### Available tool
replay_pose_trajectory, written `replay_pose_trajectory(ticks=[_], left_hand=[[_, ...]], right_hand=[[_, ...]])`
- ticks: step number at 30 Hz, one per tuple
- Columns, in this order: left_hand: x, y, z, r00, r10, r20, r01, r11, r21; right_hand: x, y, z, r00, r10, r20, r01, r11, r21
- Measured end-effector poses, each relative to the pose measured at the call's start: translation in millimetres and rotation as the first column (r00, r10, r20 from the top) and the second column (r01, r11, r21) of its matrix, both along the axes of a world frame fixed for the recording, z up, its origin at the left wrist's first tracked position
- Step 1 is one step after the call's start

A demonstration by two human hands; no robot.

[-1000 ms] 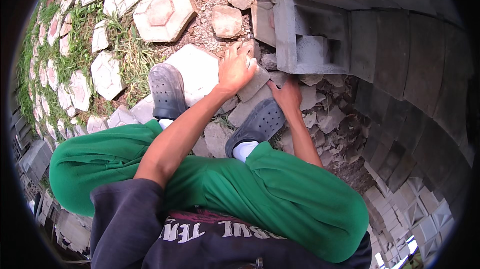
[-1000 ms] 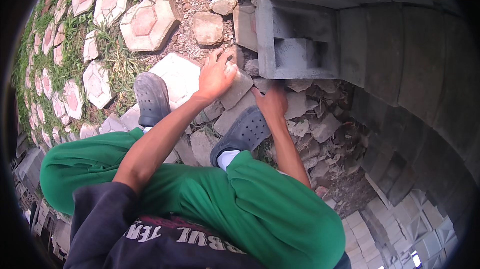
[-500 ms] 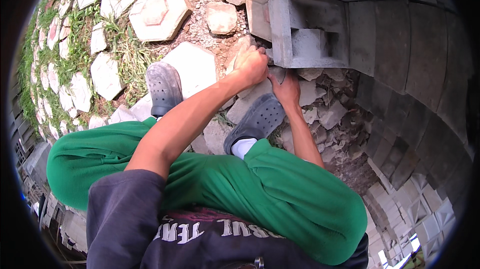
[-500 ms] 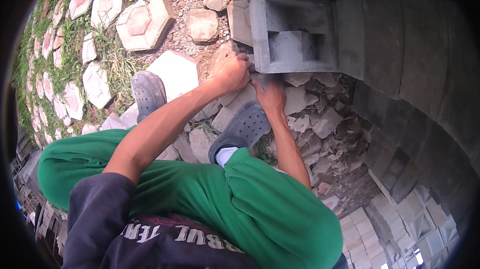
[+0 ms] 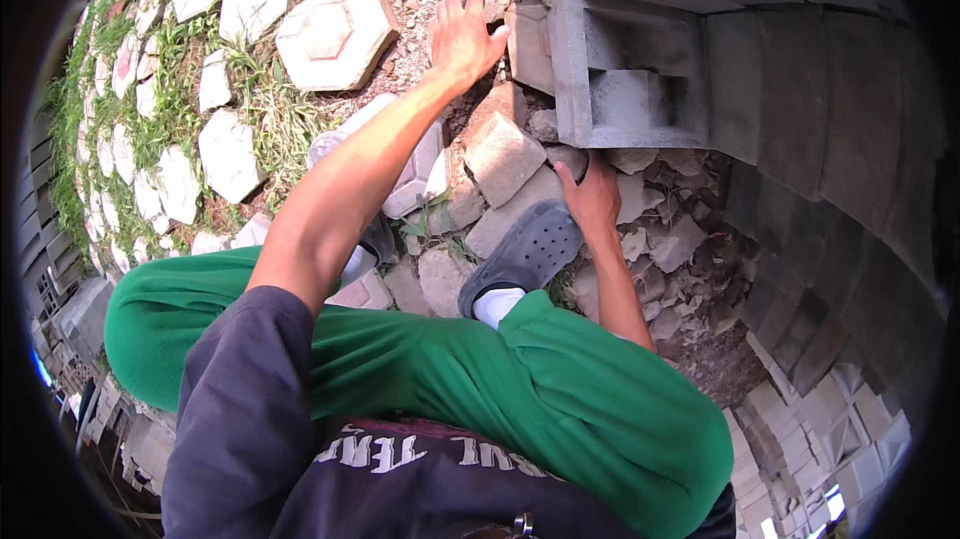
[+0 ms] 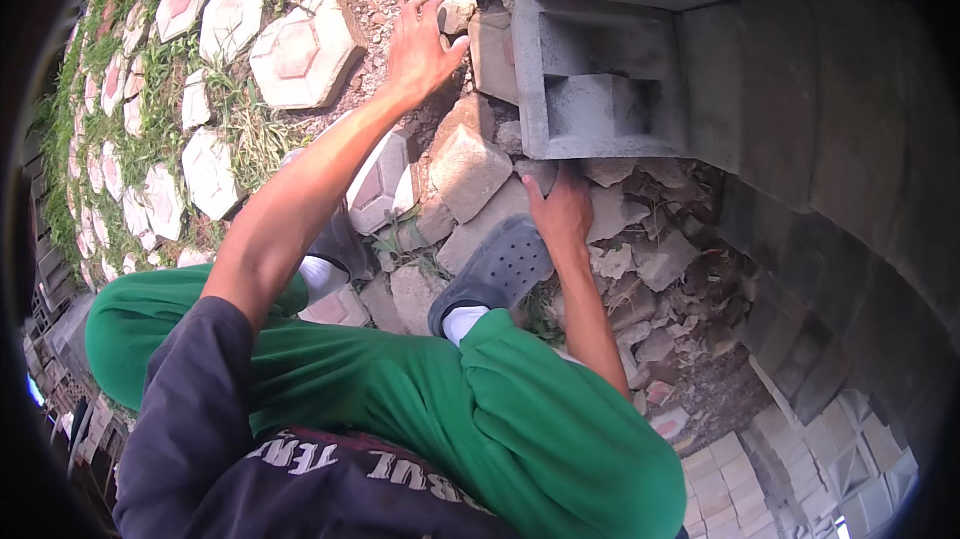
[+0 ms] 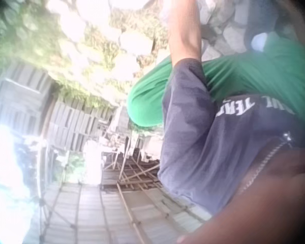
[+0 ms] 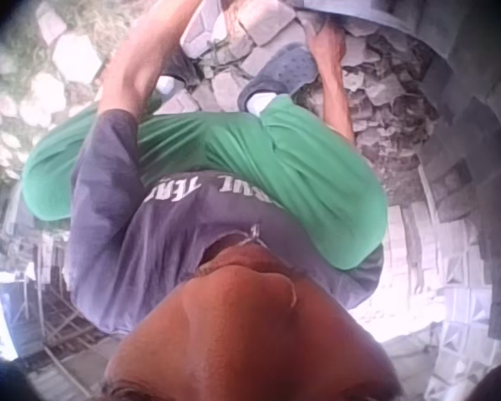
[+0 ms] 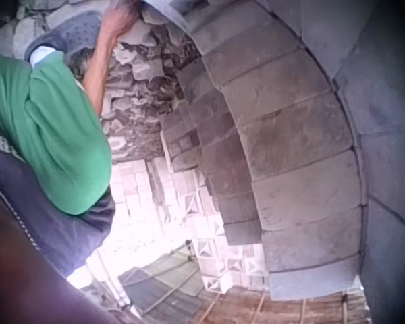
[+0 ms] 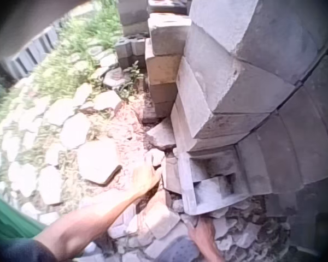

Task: The person repeatedly picks up hollow concrete blocks from the ground and stacks them onto a growing pile. They walk between the ground and the stack, occasionally squatting to adjust blocks at the base.

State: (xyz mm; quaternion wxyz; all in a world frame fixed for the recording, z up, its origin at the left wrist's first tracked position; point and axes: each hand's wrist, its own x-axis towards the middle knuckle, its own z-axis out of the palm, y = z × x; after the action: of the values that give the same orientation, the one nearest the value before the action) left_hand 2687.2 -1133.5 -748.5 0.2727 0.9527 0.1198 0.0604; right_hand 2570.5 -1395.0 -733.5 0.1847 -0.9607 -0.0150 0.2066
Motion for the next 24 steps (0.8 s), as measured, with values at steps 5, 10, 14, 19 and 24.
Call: replay_pose_trajectory(ticks=[5,10,14,19,24], left_hand=[[39.1,14.1,-21.7,0.95,-0.109,-0.292,0.116,0.993,0.005],[43.9,25.7,-27.0,0.964,-0.147,-0.221,0.135,0.988,-0.071],[40.3,25.4,-17.4,0.969,-0.139,-0.204,0.139,0.99,-0.016],[20.8,17.0,4.8,0.988,-0.15,0.021,0.15,0.989,-0.004],[-6.8,-5.1,31.5,0.966,-0.186,-0.179,0.149,0.968,-0.2]], right_hand=[[5.2,-1.6,14.2,0.924,-0.268,-0.271,0.373,0.788,0.491],[10.7,-2.0,29.8,0.658,-0.217,-0.721,0.75,0.109,0.652],[9.1,3.2,27.9,0.6,-0.086,-0.795,0.766,-0.225,0.603],[19.8,22.3,18.5,0.562,-0.263,-0.785,0.755,-0.225,0.616],[23.7,23.9,20.1,0.509,-0.371,-0.777,0.752,-0.248,0.611]])
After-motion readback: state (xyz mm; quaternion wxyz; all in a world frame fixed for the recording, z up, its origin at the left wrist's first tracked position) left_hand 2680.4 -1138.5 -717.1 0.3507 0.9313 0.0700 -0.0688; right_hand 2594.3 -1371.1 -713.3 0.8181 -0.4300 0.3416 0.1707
